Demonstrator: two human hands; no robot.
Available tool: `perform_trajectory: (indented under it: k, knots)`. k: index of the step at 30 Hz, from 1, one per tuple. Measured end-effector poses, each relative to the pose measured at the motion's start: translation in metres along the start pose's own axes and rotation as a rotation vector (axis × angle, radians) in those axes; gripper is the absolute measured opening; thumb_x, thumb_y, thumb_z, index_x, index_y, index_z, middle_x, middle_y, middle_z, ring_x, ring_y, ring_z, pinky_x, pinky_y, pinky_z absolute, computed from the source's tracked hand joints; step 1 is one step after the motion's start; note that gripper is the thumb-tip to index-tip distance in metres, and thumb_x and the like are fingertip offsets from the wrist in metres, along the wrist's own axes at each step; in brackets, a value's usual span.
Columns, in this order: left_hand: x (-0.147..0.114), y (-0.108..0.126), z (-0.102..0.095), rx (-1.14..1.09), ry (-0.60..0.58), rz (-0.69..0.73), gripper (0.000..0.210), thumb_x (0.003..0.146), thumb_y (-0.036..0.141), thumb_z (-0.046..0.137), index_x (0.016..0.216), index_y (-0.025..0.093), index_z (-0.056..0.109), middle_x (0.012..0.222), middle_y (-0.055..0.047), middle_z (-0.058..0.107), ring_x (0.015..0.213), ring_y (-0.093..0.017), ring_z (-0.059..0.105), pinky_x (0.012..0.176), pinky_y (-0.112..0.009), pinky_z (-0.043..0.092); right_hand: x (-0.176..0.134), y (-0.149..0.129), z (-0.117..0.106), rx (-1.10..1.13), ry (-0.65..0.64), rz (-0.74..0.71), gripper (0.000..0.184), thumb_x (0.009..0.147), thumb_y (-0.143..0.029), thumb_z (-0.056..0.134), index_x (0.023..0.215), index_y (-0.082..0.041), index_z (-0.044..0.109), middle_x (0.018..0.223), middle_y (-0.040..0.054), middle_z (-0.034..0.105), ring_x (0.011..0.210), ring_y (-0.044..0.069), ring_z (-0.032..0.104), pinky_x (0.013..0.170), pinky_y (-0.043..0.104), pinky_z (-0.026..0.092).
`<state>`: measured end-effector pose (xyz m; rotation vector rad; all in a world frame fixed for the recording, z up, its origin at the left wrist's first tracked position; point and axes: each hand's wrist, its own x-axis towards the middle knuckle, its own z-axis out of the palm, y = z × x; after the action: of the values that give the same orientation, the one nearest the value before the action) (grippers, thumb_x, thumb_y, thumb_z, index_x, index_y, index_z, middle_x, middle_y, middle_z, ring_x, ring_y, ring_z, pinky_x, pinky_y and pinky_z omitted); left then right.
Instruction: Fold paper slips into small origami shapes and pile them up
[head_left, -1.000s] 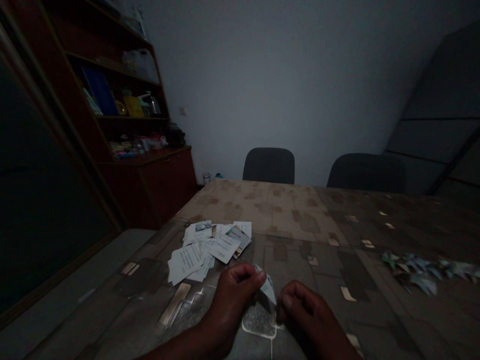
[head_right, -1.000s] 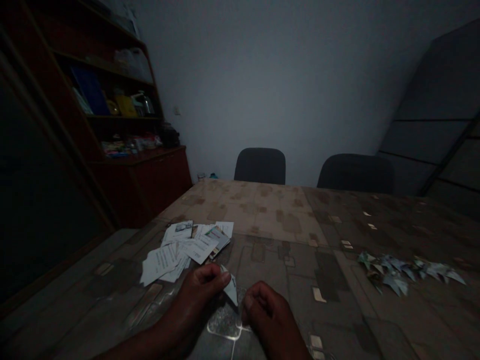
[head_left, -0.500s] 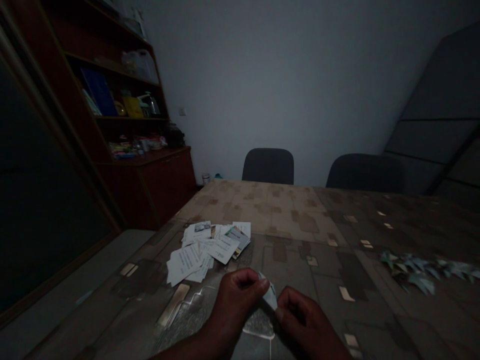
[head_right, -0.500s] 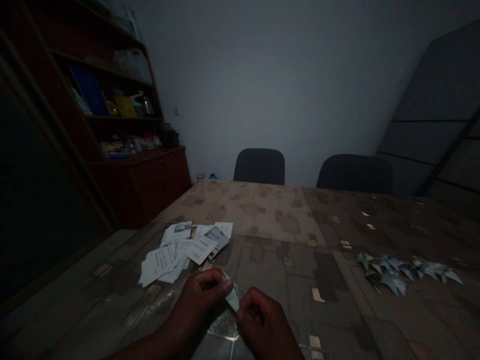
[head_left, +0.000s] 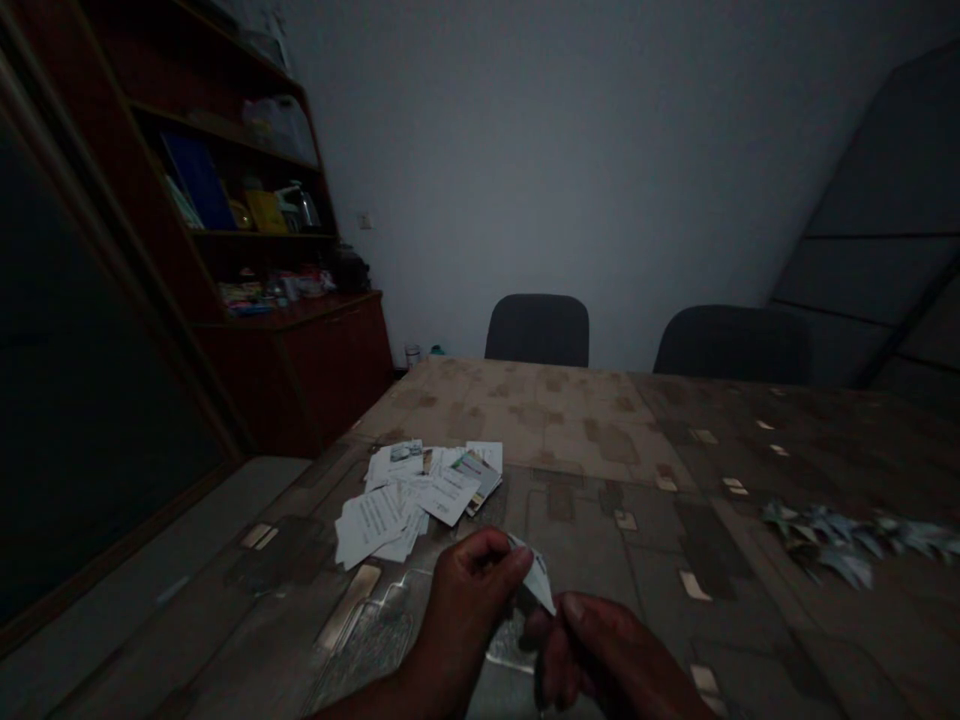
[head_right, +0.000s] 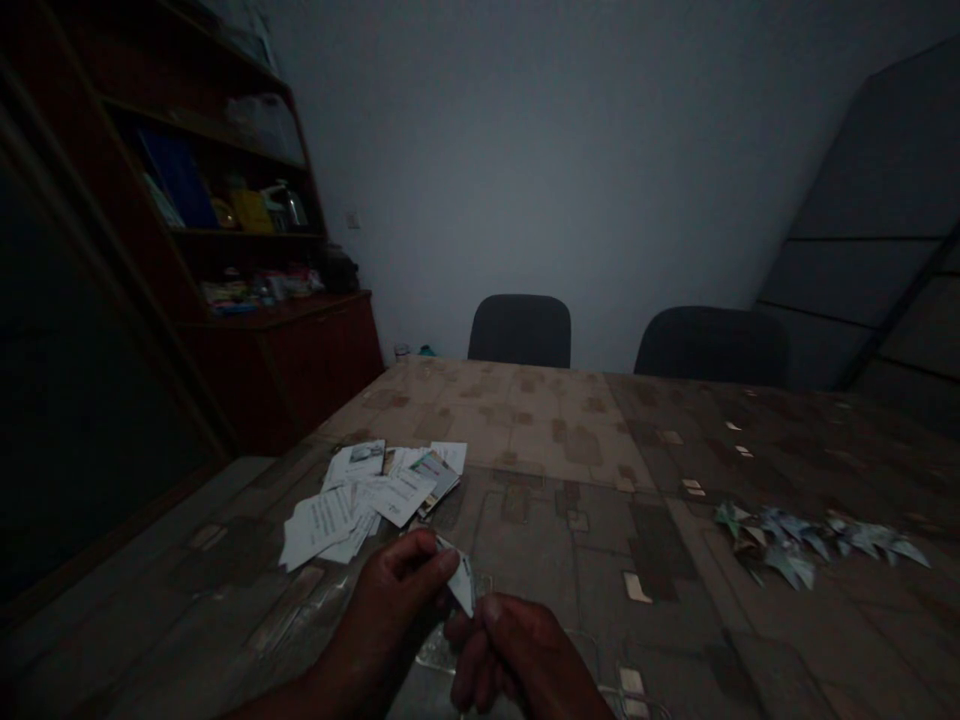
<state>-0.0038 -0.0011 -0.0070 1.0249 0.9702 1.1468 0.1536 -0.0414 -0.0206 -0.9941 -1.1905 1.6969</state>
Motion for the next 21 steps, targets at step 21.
perform_trajectory:
  k: [21]
  knots:
    - [-0.009,0.004,0.003,0.070,-0.010,0.020,0.023,0.076,0.035,0.071,0.073,0.015,0.060,0.055,0.004,0.054,0.050,-0.010,0.048,0.050,-0.020,0.038,-0.007,-0.018,0.003,-0.423,0.294,-0.201,0.048,0.089,-0.059,0.045,0.068,-0.018,0.058,0.061,-0.0010,0.055,0.059,0.015,0.048,0.057,0.025,0.035]
